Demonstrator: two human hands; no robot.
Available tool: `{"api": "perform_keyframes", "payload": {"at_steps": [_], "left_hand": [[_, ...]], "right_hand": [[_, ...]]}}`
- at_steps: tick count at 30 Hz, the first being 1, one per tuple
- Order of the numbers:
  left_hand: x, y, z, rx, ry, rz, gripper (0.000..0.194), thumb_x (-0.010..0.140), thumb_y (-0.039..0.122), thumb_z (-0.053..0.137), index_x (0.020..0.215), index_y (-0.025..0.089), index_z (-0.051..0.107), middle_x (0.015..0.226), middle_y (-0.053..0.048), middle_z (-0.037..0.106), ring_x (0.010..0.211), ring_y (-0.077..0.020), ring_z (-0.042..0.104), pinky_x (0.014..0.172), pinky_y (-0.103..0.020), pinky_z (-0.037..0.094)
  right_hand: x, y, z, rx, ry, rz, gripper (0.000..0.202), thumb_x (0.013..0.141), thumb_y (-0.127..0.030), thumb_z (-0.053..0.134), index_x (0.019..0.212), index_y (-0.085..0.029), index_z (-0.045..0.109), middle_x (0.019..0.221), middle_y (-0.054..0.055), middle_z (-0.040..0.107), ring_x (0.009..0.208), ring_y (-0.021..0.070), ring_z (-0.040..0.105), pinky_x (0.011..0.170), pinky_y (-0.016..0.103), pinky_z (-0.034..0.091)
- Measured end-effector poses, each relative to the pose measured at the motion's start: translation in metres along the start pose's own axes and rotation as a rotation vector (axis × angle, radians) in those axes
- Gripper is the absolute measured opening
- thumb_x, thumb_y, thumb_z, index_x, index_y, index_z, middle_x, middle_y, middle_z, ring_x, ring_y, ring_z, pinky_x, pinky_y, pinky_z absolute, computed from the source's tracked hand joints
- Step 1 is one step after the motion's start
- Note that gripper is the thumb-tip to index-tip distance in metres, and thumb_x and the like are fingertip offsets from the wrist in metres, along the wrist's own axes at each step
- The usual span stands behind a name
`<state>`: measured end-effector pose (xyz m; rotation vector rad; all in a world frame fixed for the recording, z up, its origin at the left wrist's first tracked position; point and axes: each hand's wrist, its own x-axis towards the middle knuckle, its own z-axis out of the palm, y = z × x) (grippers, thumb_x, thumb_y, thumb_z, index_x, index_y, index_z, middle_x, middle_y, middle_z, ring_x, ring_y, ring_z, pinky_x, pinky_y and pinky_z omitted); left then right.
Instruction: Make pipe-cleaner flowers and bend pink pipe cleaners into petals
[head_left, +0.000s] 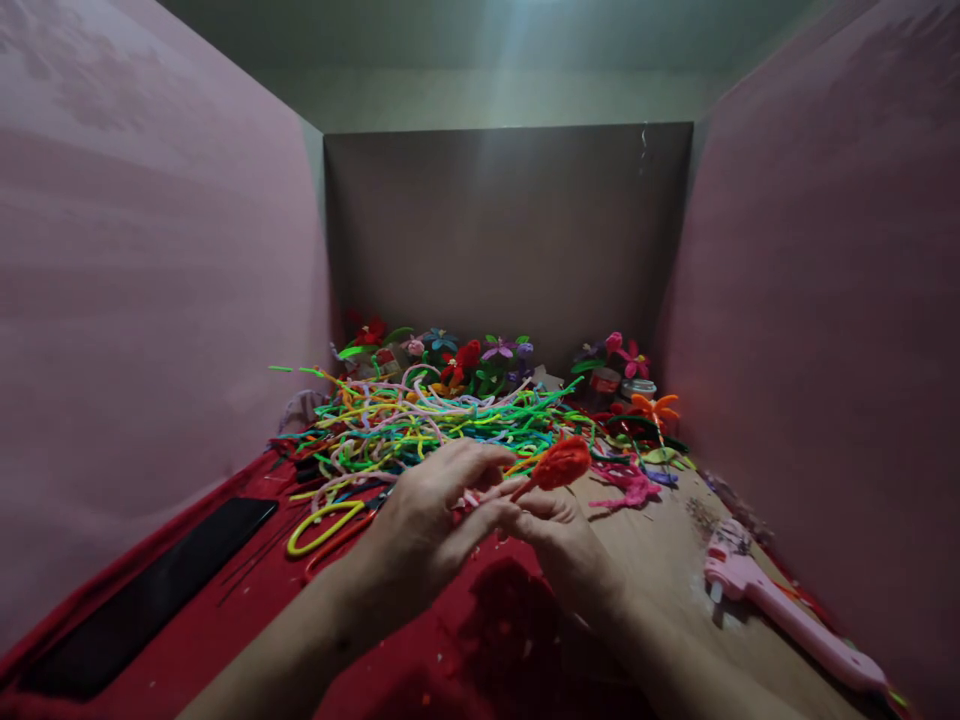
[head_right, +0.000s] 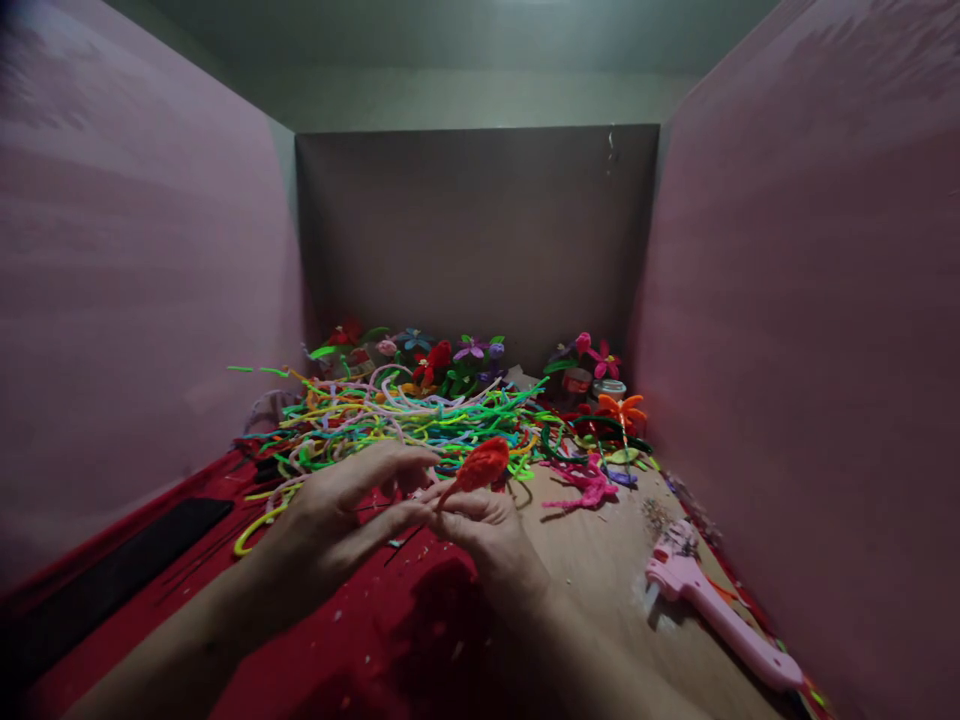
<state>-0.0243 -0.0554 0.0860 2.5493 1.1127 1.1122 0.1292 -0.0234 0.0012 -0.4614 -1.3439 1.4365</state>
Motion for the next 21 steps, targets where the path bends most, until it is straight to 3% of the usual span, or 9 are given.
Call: {"api": "perform_keyframes", "payload": {"at_steps": [5, 10, 18, 21], "left_hand": [[0.013, 0.027, 0.006, -0.076, 0.036, 0.136, 0.037, 0.076, 0.021, 0.06, 0.111, 0.019, 0.049, 0.1, -0.006, 0.055, 0.09, -0.0152, 0.051, 0.076, -0.027, 0.044], [0.026, 0.026, 0.007, -0.093, 0.041, 0.132, 0.033, 0.074, 0.019, 0.062, 0.106, 0.019, 0.055, 0.103, -0.005, 0.053, 0.096, -0.0165, 0.049, 0.083, -0.03, 0.042], [0.031, 0.025, 0.005, -0.238, -0.052, 0.126, 0.011, 0.076, 0.017, 0.06, 0.087, 0.018, 0.061, 0.092, -0.002, 0.057, 0.091, -0.0136, 0.051, 0.084, -0.028, 0.04], [0.03, 0.029, 0.005, -0.297, -0.078, 0.033, 0.013, 0.074, 0.017, 0.062, 0.087, 0.018, 0.061, 0.086, -0.001, 0.059, 0.086, -0.0134, 0.052, 0.08, -0.028, 0.041]], "right_hand": [[-0.001, -0.006, 0.005, -0.055, 0.001, -0.036, 0.009, 0.071, -0.021, 0.064, 0.075, -0.023, 0.072, 0.082, 0.002, 0.065, 0.083, 0.0199, 0.058, 0.078, 0.033, 0.043], [-0.002, 0.001, 0.006, -0.144, 0.1, -0.097, 0.008, 0.072, -0.024, 0.065, 0.066, -0.022, 0.071, 0.066, 0.0, 0.063, 0.08, 0.0186, 0.057, 0.077, 0.032, 0.044], [-0.001, 0.0, 0.006, -0.094, 0.062, -0.111, 0.011, 0.071, -0.024, 0.068, 0.081, -0.021, 0.07, 0.08, -0.001, 0.066, 0.076, 0.0147, 0.058, 0.073, 0.029, 0.044], [0.0, 0.0, 0.006, -0.083, 0.075, -0.131, 0.012, 0.069, -0.025, 0.069, 0.081, -0.022, 0.07, 0.078, -0.001, 0.065, 0.074, 0.0149, 0.058, 0.07, 0.029, 0.045]]}}
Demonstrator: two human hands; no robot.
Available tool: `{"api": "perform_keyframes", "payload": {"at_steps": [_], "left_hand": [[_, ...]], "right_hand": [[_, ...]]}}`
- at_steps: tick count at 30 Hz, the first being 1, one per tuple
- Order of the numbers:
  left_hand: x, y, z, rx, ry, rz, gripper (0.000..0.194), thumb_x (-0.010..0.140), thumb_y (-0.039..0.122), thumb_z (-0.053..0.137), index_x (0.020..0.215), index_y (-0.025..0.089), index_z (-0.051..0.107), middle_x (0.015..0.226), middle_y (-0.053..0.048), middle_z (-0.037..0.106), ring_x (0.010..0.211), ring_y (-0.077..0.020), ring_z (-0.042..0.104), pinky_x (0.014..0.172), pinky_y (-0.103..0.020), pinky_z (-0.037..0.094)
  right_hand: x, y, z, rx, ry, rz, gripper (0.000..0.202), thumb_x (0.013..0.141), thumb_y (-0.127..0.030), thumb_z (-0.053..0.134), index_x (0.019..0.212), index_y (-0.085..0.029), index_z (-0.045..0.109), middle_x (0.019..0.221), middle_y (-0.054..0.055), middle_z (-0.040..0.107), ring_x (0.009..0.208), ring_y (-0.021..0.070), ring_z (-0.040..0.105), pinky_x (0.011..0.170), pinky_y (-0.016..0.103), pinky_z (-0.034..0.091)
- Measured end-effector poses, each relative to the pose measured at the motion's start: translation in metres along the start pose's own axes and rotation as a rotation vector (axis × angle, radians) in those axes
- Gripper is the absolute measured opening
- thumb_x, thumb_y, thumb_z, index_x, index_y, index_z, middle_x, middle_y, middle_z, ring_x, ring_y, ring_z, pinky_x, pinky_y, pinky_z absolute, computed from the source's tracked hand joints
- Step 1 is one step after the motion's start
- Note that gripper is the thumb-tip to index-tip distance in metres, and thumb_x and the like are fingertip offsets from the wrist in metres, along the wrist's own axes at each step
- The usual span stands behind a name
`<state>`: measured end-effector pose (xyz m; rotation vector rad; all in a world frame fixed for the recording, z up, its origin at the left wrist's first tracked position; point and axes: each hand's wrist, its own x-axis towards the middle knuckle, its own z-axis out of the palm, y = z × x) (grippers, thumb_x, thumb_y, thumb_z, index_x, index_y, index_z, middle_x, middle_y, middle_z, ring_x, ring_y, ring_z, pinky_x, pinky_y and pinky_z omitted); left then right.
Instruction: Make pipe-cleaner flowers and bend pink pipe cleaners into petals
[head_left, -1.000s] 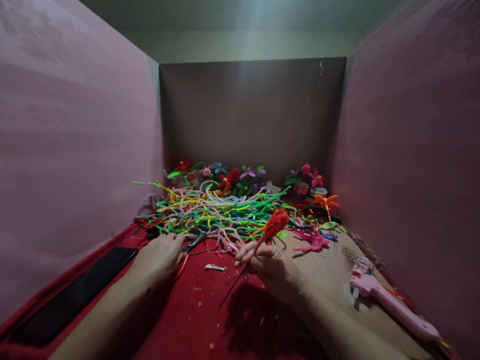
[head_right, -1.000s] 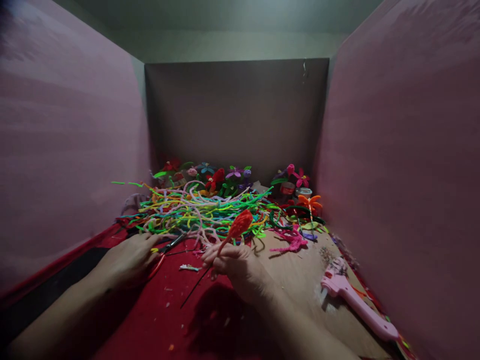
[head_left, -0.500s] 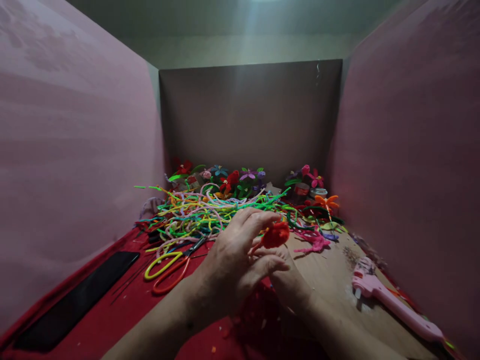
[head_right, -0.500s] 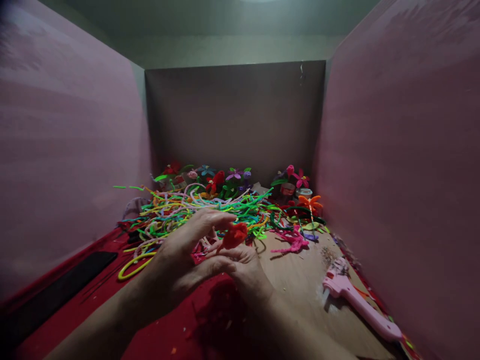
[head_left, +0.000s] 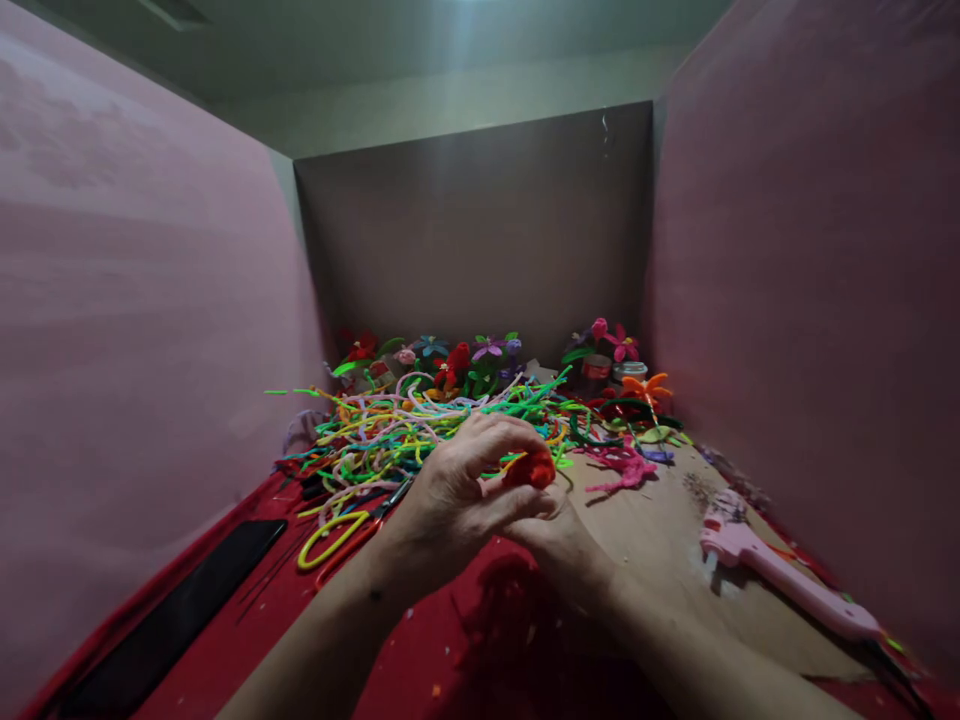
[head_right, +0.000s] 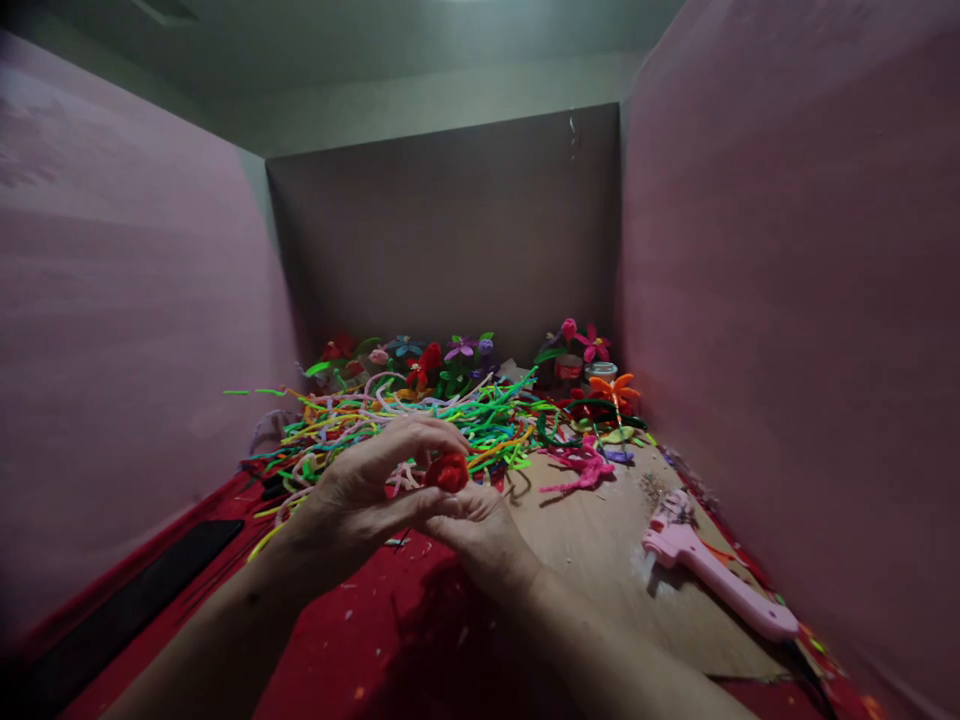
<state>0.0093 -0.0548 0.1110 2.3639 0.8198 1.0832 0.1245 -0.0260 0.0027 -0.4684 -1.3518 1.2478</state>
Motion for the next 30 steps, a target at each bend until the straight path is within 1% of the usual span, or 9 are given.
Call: {"api": "perform_keyframes", "payload": {"at_steps": [3, 8, 10, 13, 15, 17, 21, 26, 30], "left_hand": [[0.0, 0.0, 0.002, -0.148, -0.026, -0.147, 0.015, 0.072, 0.017, 0.063, 0.087, 0.017, 0.061, 0.081, 0.0, 0.058, 0.078, -0.0116, 0.053, 0.07, -0.024, 0.042], [0.007, -0.004, 0.005, -0.445, -0.067, -0.312, 0.015, 0.067, 0.016, 0.066, 0.08, 0.015, 0.059, 0.072, 0.002, 0.055, 0.068, -0.0087, 0.051, 0.064, -0.022, 0.043], [0.01, -0.005, 0.004, -0.522, -0.053, -0.355, 0.024, 0.067, 0.018, 0.067, 0.089, 0.015, 0.057, 0.078, 0.0, 0.057, 0.071, -0.0098, 0.054, 0.064, -0.022, 0.044], [0.014, -0.01, -0.001, -0.526, 0.023, -0.308, 0.041, 0.073, 0.025, 0.063, 0.111, 0.019, 0.049, 0.099, -0.005, 0.058, 0.089, -0.0147, 0.056, 0.072, -0.025, 0.045], [0.013, -0.017, -0.004, -0.443, 0.104, -0.293, 0.044, 0.075, 0.03, 0.06, 0.115, 0.018, 0.045, 0.106, -0.007, 0.057, 0.096, -0.0163, 0.055, 0.077, -0.027, 0.045], [0.009, -0.026, -0.001, -0.327, 0.16, -0.333, 0.041, 0.074, 0.031, 0.061, 0.11, 0.017, 0.045, 0.102, -0.007, 0.058, 0.093, -0.0162, 0.056, 0.077, -0.029, 0.045], [-0.003, -0.046, 0.022, -0.138, 0.045, -0.387, 0.033, 0.074, 0.026, 0.059, 0.101, 0.016, 0.043, 0.088, -0.004, 0.059, 0.078, -0.0156, 0.058, 0.069, -0.03, 0.047], [-0.011, -0.064, 0.055, 0.343, 0.119, -0.274, 0.024, 0.077, 0.015, 0.051, 0.1, 0.016, 0.042, 0.091, -0.007, 0.057, 0.081, -0.0183, 0.056, 0.073, -0.035, 0.046], [-0.012, -0.079, 0.064, 0.591, 0.079, -0.138, 0.012, 0.085, 0.014, 0.038, 0.09, 0.014, 0.048, 0.087, -0.009, 0.056, 0.081, -0.0195, 0.055, 0.072, -0.033, 0.046]], "right_hand": [[0.0, 0.002, 0.0, 0.018, -0.033, 0.025, 0.013, 0.071, -0.028, 0.067, 0.082, -0.022, 0.071, 0.079, 0.0, 0.065, 0.079, 0.016, 0.058, 0.075, 0.031, 0.045], [-0.002, 0.003, 0.0, 0.06, -0.05, 0.075, 0.013, 0.07, -0.028, 0.068, 0.082, -0.023, 0.072, 0.081, 0.0, 0.065, 0.08, 0.0146, 0.056, 0.08, 0.032, 0.043], [-0.002, 0.0, 0.0, 0.054, -0.061, 0.118, 0.011, 0.07, -0.027, 0.068, 0.079, -0.022, 0.072, 0.08, 0.0, 0.066, 0.077, 0.0136, 0.055, 0.076, 0.029, 0.043], [0.0, -0.003, -0.001, 0.132, 0.01, 0.151, 0.012, 0.068, -0.028, 0.069, 0.076, -0.02, 0.072, 0.079, 0.001, 0.066, 0.072, 0.0131, 0.055, 0.062, 0.024, 0.042], [0.003, -0.004, -0.003, 0.261, 0.128, 0.192, 0.013, 0.065, -0.028, 0.071, 0.075, -0.02, 0.072, 0.08, 0.002, 0.067, 0.071, 0.0135, 0.056, 0.057, 0.023, 0.041], [0.006, -0.003, -0.006, 0.358, 0.245, 0.252, 0.015, 0.063, -0.028, 0.073, 0.074, -0.018, 0.072, 0.078, 0.003, 0.068, 0.068, 0.0136, 0.057, 0.056, 0.023, 0.042], [0.009, 0.002, -0.012, 0.423, 0.345, 0.271, 0.019, 0.063, -0.027, 0.072, 0.078, -0.016, 0.071, 0.082, 0.006, 0.069, 0.067, 0.0145, 0.059, 0.055, 0.024, 0.043], [0.01, 0.01, -0.017, 0.438, 0.429, 0.271, 0.018, 0.06, -0.025, 0.074, 0.075, -0.016, 0.071, 0.077, 0.003, 0.069, 0.059, 0.0112, 0.056, 0.053, 0.023, 0.042], [0.01, 0.013, -0.018, 0.418, 0.504, 0.308, 0.02, 0.056, -0.024, 0.075, 0.073, -0.015, 0.07, 0.067, 0.0, 0.066, 0.056, 0.0099, 0.054, 0.046, 0.02, 0.038]]}}
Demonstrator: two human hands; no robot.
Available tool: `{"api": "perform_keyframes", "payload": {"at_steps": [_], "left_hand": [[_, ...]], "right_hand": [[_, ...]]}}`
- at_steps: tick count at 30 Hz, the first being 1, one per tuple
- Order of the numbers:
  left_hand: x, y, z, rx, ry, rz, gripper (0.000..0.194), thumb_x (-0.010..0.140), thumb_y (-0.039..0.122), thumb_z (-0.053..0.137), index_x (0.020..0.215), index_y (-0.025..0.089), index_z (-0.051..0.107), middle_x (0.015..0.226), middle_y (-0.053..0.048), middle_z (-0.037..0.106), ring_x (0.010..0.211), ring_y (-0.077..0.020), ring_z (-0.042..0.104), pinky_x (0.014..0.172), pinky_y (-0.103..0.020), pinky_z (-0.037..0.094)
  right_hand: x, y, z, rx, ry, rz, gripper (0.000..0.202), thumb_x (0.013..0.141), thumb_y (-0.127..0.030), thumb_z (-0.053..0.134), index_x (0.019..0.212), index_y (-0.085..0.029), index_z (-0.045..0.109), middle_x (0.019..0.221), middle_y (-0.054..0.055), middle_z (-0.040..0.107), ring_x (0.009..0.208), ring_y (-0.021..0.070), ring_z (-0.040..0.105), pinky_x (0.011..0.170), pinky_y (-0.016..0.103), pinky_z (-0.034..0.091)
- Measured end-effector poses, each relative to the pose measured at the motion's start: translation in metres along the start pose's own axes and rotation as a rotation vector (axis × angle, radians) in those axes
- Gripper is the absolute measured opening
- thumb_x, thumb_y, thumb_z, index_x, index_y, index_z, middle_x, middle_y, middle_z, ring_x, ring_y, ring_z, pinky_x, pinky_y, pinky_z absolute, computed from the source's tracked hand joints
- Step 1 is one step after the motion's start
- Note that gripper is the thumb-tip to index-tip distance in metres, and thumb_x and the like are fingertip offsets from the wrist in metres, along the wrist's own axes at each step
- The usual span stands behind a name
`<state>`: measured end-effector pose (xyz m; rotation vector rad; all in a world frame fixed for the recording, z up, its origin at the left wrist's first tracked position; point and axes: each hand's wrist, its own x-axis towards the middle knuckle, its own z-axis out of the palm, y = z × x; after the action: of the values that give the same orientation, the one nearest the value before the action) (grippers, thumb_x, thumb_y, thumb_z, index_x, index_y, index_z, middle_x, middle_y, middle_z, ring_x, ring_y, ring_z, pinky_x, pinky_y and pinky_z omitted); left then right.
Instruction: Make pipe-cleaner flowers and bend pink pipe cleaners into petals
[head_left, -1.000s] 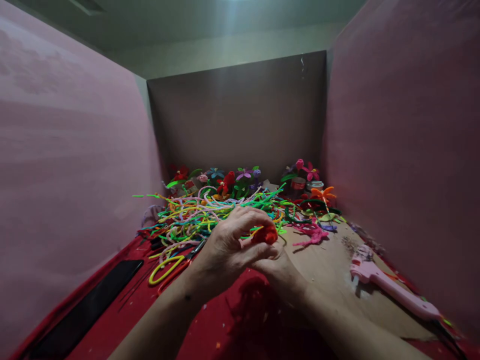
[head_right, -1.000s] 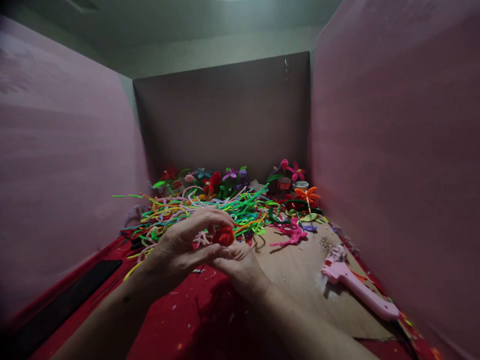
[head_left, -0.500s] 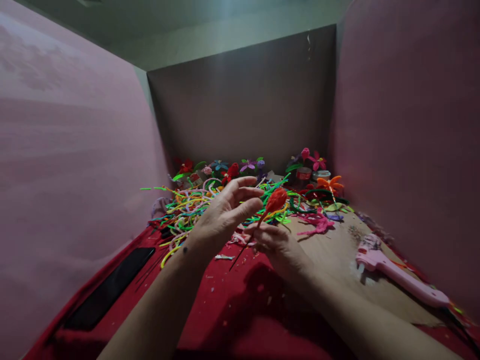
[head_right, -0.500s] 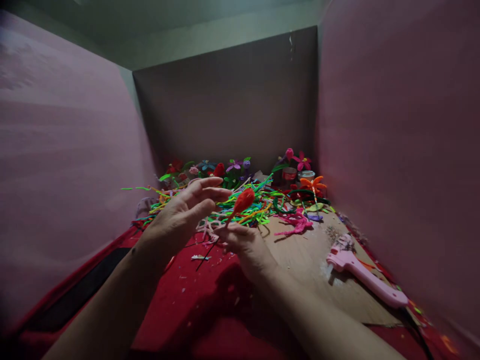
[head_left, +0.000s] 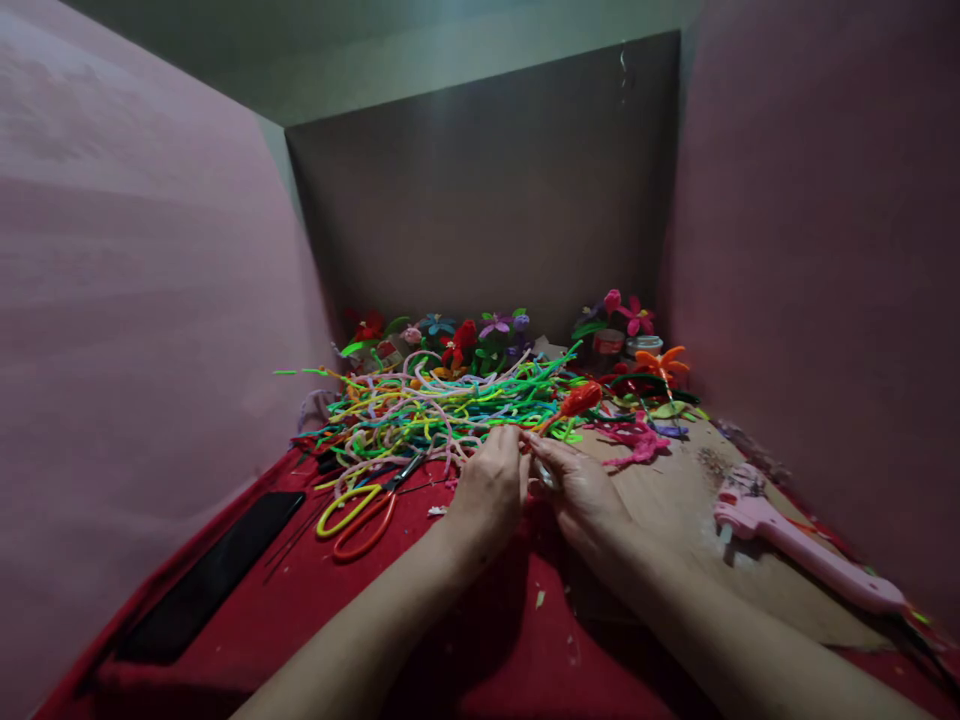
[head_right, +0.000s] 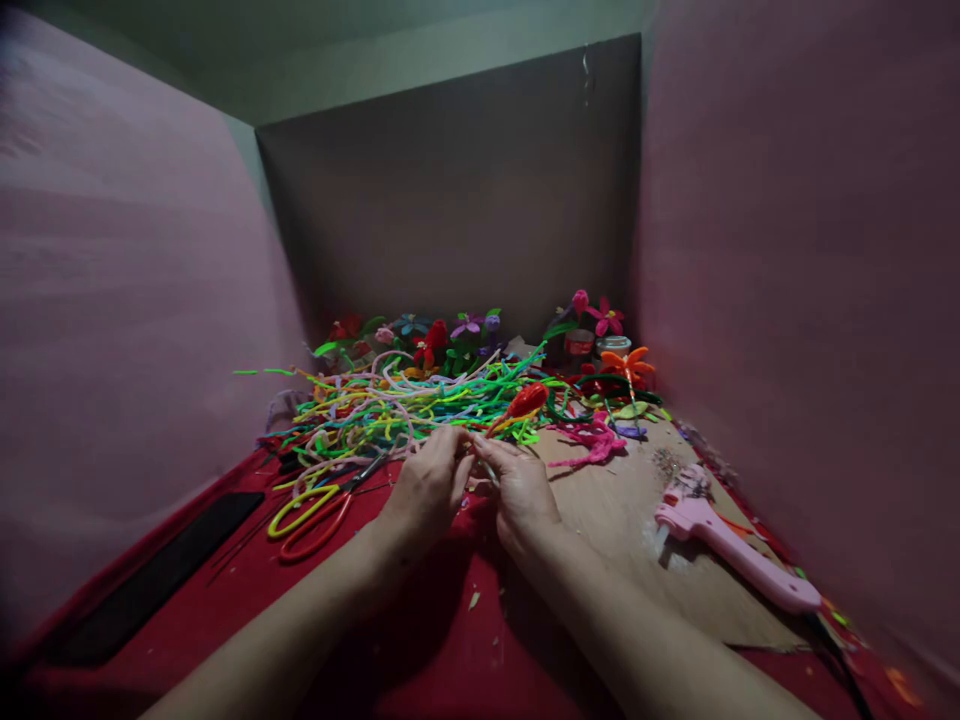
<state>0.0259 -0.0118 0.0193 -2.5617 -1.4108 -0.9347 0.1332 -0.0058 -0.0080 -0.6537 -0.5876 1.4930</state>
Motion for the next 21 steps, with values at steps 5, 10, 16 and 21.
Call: {"api": "perform_keyframes", "payload": {"at_steps": [5, 10, 16, 21], "left_hand": [[-0.001, -0.012, 0.005, 0.099, -0.01, 0.129, 0.019, 0.085, 0.012, 0.035, 0.09, 0.014, 0.053, 0.083, -0.009, 0.057, 0.076, -0.0191, 0.054, 0.068, -0.031, 0.045], [0.003, -0.015, 0.002, -0.538, 0.0, -0.127, 0.017, 0.085, 0.022, 0.041, 0.077, 0.016, 0.055, 0.069, -0.002, 0.055, 0.064, -0.0125, 0.052, 0.061, -0.024, 0.042], [0.006, -0.015, -0.012, -1.381, -0.25, -0.556, 0.024, 0.073, 0.037, 0.06, 0.071, 0.015, 0.049, 0.053, 0.007, 0.043, 0.034, -0.0004, 0.025, 0.035, -0.015, 0.018], [0.005, -0.022, -0.013, -1.528, -0.365, -0.577, 0.022, 0.071, 0.032, 0.063, 0.073, 0.013, 0.051, 0.052, 0.007, 0.045, 0.035, 0.0011, 0.021, 0.035, -0.013, 0.018]], "right_hand": [[0.001, 0.001, 0.0, -0.043, 0.037, 0.004, 0.021, 0.055, -0.026, 0.076, 0.072, -0.016, 0.069, 0.064, -0.002, 0.064, 0.054, 0.0096, 0.053, 0.043, 0.019, 0.033], [0.0, -0.005, 0.001, -0.172, -0.12, -0.024, 0.021, 0.063, -0.031, 0.071, 0.077, -0.015, 0.07, 0.073, 0.002, 0.065, 0.061, 0.011, 0.053, 0.048, 0.02, 0.037], [0.001, -0.009, 0.002, -0.259, -0.238, -0.107, 0.018, 0.068, -0.03, 0.067, 0.078, -0.016, 0.071, 0.068, 0.002, 0.063, 0.061, 0.011, 0.052, 0.055, 0.023, 0.04], [-0.001, -0.006, 0.002, -0.291, -0.235, -0.151, 0.018, 0.068, -0.031, 0.067, 0.075, -0.016, 0.07, 0.07, 0.001, 0.062, 0.06, 0.0103, 0.053, 0.055, 0.023, 0.042]]}}
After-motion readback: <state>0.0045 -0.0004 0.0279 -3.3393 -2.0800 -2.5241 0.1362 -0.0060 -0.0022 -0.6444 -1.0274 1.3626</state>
